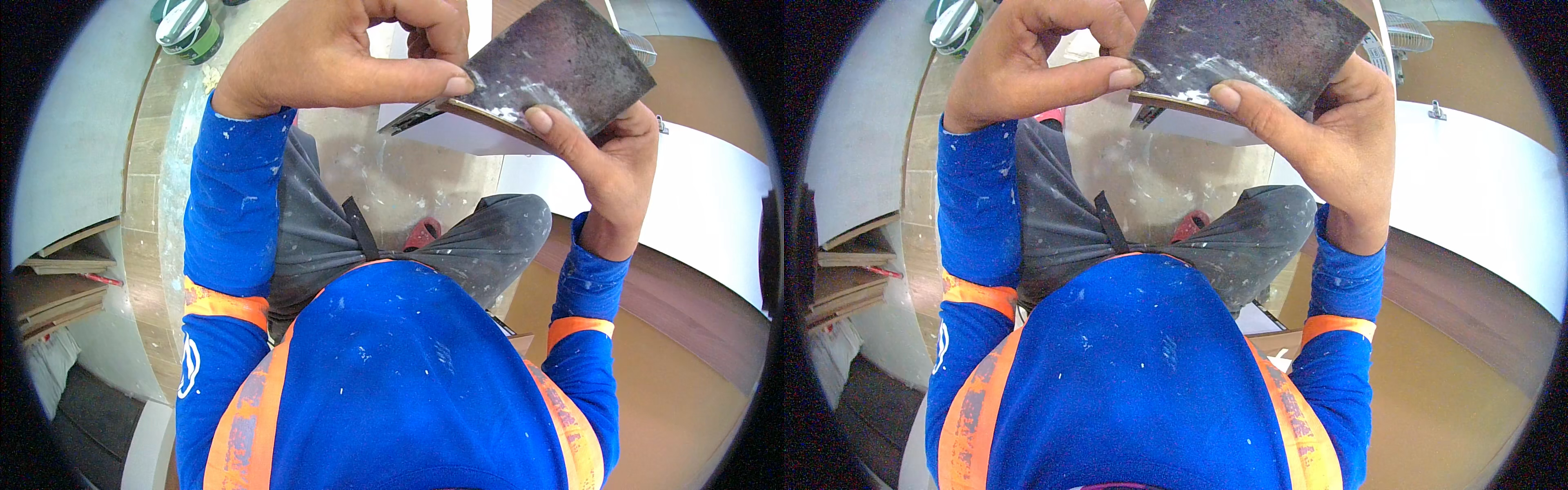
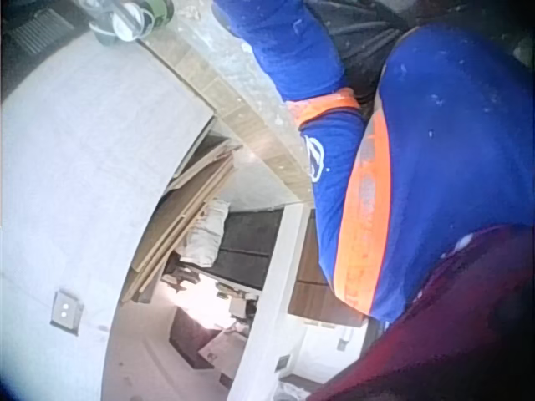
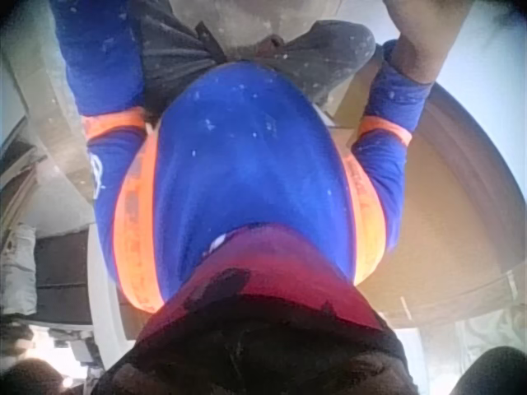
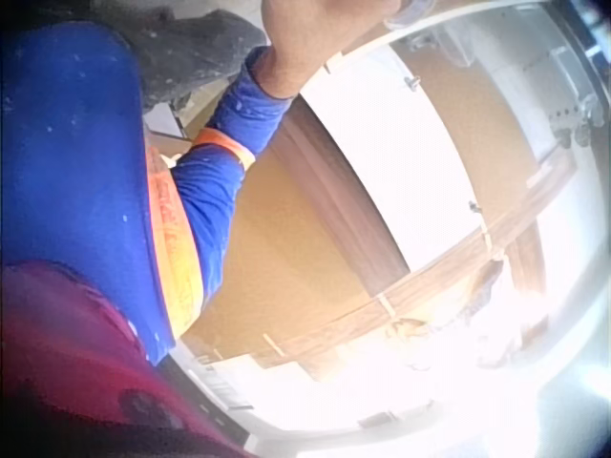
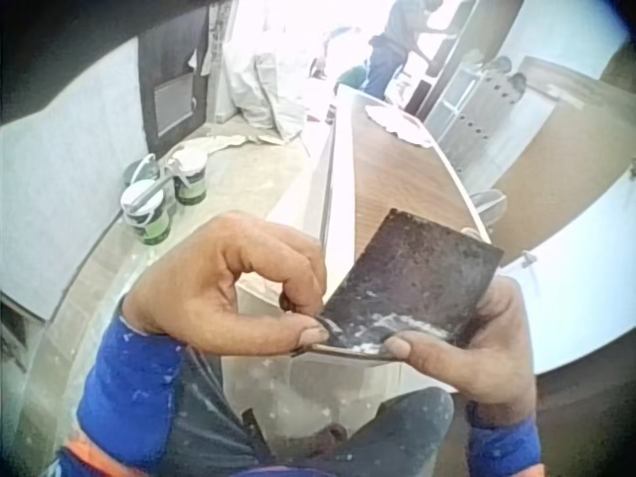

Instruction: The person sands the edge of a wooden panel, applies masking tape along the edge, and then retrieves a white sheet from a cabinet. They place the sheet on the floor and handle a paint can and roller before moving the sheet again.

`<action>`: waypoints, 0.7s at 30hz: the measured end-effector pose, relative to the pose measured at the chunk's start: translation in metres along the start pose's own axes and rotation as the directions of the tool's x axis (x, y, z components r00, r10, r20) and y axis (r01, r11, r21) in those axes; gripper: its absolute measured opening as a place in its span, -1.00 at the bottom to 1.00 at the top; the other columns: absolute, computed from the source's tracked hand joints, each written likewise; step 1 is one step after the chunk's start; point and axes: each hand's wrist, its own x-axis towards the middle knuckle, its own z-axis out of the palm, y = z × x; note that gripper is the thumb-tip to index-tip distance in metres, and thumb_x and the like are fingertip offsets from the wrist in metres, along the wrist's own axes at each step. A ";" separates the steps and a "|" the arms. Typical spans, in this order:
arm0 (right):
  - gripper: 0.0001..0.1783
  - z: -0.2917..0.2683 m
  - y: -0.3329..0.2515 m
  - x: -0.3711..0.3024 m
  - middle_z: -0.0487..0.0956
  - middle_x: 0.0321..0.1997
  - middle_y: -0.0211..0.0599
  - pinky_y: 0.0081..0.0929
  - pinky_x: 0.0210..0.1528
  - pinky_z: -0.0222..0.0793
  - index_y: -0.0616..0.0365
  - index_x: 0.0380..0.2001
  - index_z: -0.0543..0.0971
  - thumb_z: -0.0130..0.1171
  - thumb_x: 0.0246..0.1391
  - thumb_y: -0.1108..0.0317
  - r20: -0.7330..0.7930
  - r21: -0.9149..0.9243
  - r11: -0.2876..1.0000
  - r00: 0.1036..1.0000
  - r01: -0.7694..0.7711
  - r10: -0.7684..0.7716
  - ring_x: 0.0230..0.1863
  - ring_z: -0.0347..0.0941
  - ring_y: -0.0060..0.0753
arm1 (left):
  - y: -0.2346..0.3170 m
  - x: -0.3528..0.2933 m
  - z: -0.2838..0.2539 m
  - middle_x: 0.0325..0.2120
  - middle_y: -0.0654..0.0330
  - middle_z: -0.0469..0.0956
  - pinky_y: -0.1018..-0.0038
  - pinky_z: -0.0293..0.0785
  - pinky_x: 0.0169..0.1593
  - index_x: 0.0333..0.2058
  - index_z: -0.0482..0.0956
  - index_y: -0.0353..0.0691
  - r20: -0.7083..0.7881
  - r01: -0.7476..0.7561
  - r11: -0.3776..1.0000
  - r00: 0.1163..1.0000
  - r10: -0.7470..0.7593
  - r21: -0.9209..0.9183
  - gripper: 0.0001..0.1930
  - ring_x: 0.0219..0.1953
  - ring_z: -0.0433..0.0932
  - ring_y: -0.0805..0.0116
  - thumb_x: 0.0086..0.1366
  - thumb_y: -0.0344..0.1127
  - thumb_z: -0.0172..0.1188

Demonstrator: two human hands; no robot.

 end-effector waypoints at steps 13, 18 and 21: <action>-0.64 -0.001 0.002 -0.002 0.76 -0.15 -0.21 -0.45 -0.01 0.60 0.29 -0.09 0.70 0.53 0.00 0.54 0.008 -0.001 1.000 1.000 -0.003 0.003 -0.13 0.68 -0.45 | 0.001 0.000 0.004 -0.51 0.18 0.62 0.47 0.38 -0.32 -0.47 0.70 -0.33 -0.009 0.037 0.999 0.999 -0.038 -0.035 -0.87 -0.43 0.52 0.41 0.15 -0.39 0.43; -0.64 -0.001 0.002 -0.003 0.76 -0.15 -0.22 -0.46 -0.01 0.60 0.29 -0.09 0.71 0.52 0.01 0.55 0.012 -0.001 1.000 1.000 -0.004 0.004 -0.13 0.68 -0.46 | 0.003 0.002 0.002 -0.51 0.17 0.62 0.46 0.38 -0.32 -0.47 0.70 -0.33 0.019 -0.046 0.999 0.999 0.045 0.020 -0.86 -0.43 0.53 0.40 0.16 -0.38 0.43; -0.64 0.000 0.002 -0.003 0.76 -0.14 -0.22 -0.46 -0.01 0.59 0.29 -0.09 0.71 0.52 0.00 0.55 0.015 -0.013 1.000 1.000 0.022 -0.022 -0.13 0.68 -0.46 | 0.003 0.002 -0.001 -0.50 0.17 0.62 0.46 0.39 -0.31 -0.47 0.70 -0.33 0.056 -0.061 0.996 0.997 0.057 0.059 -0.86 -0.42 0.53 0.40 0.16 -0.37 0.43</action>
